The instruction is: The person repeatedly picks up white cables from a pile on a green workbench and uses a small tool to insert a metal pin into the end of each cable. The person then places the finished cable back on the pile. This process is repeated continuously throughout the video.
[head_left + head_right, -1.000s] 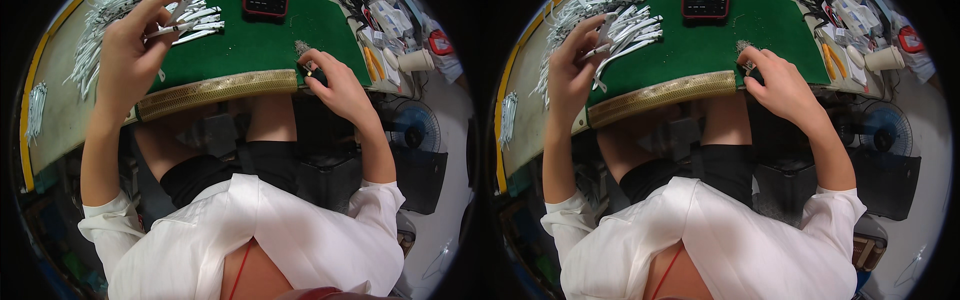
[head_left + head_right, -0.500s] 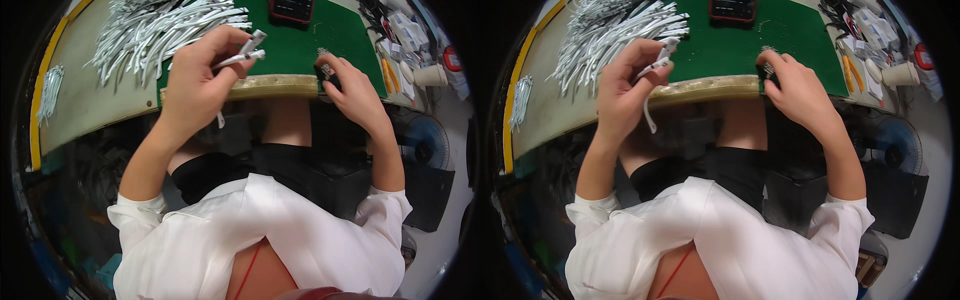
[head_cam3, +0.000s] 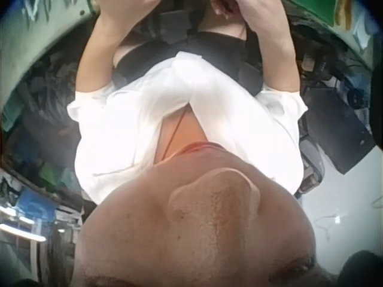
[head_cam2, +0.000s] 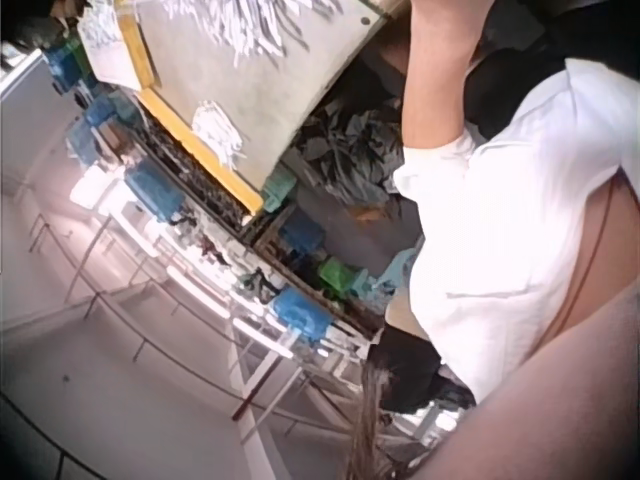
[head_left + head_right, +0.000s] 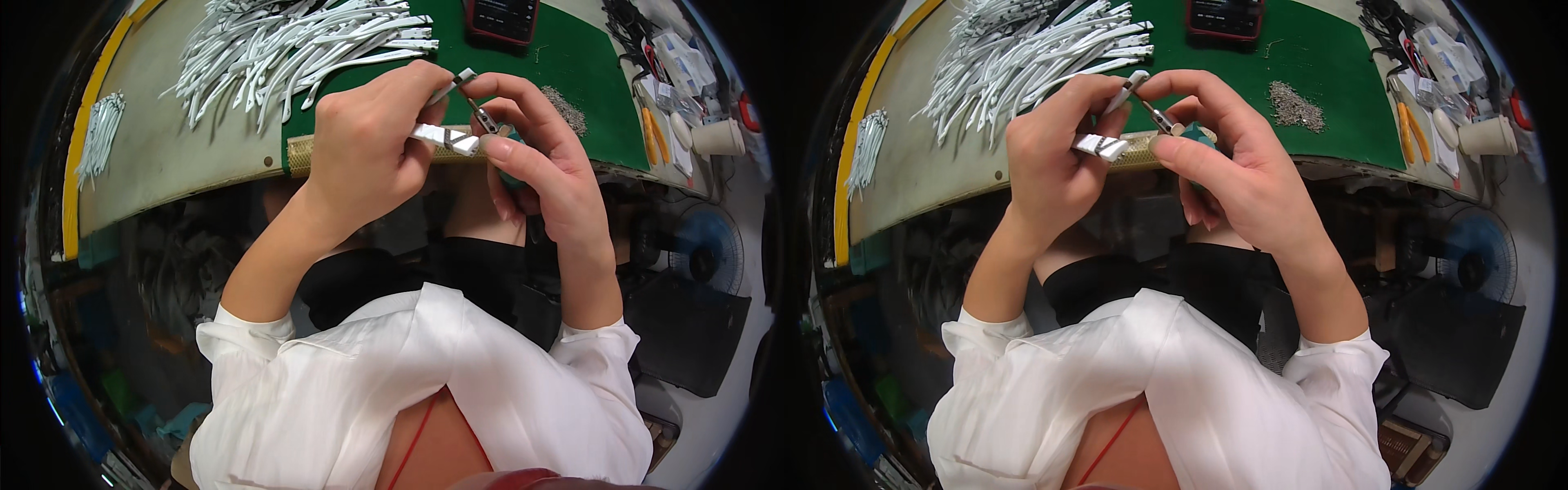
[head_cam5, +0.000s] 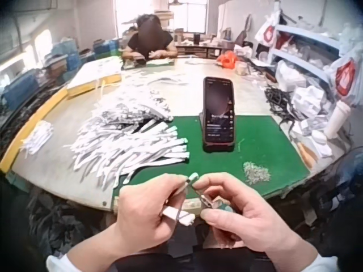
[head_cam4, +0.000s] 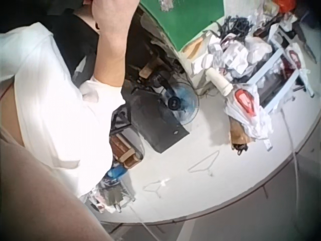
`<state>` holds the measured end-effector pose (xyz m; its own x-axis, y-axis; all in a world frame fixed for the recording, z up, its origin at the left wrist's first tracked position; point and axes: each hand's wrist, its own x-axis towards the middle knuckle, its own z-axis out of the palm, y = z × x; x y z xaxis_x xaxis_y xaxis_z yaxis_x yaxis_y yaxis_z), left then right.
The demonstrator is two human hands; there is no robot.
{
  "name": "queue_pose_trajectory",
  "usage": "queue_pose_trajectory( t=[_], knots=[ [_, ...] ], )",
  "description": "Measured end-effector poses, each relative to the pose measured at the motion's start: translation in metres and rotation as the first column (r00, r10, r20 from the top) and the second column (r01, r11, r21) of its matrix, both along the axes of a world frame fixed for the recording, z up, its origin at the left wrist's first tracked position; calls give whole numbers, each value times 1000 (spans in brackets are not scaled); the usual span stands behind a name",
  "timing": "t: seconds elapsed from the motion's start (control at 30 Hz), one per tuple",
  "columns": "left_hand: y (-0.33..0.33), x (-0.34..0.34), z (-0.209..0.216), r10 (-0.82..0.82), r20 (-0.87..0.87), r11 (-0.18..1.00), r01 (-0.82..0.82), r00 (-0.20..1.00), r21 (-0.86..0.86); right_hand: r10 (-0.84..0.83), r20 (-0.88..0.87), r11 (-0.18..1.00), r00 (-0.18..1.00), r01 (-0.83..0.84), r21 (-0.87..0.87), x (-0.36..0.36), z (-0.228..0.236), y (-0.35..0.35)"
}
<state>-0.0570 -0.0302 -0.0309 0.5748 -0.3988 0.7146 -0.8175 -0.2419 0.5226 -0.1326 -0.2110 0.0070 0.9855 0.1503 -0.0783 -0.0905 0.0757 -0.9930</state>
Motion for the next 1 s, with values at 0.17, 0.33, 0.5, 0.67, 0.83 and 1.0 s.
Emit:
queue_pose_trajectory(
  t=[0.17, 0.33, 0.5, 0.67, 0.83, 1.0],
  knots=[
    [5, 0, 4, 4, 31, 999, -5, 1000, 50, -41, -97, 994, 994, 51, 100, 2, 2, 8],
    [6, 1, 0, 18, 94, 994, -28, 995, 105, -126, 54, 977, 991, 134, -166, 2, -6, 14],
    [7, 9, -7, 40, 132, 960, -75, 990, 271, 35, 629, 527, 777, 521, -672, 9, -38, 24],
    [5, 24, -4, 207, 288, 885, -305, 935, 352, 21, 545, 426, 838, 486, -763, 3, -38, 22],
    [20, 86, 5, 206, 511, 809, -440, 834, 391, -94, 413, 542, 906, 395, -742, -6, -32, -18],
    [-11, 105, -4, 157, 518, 778, -429, 841, 459, -133, 378, 411, 916, 398, -820, -6, -21, -64]
  ],
)
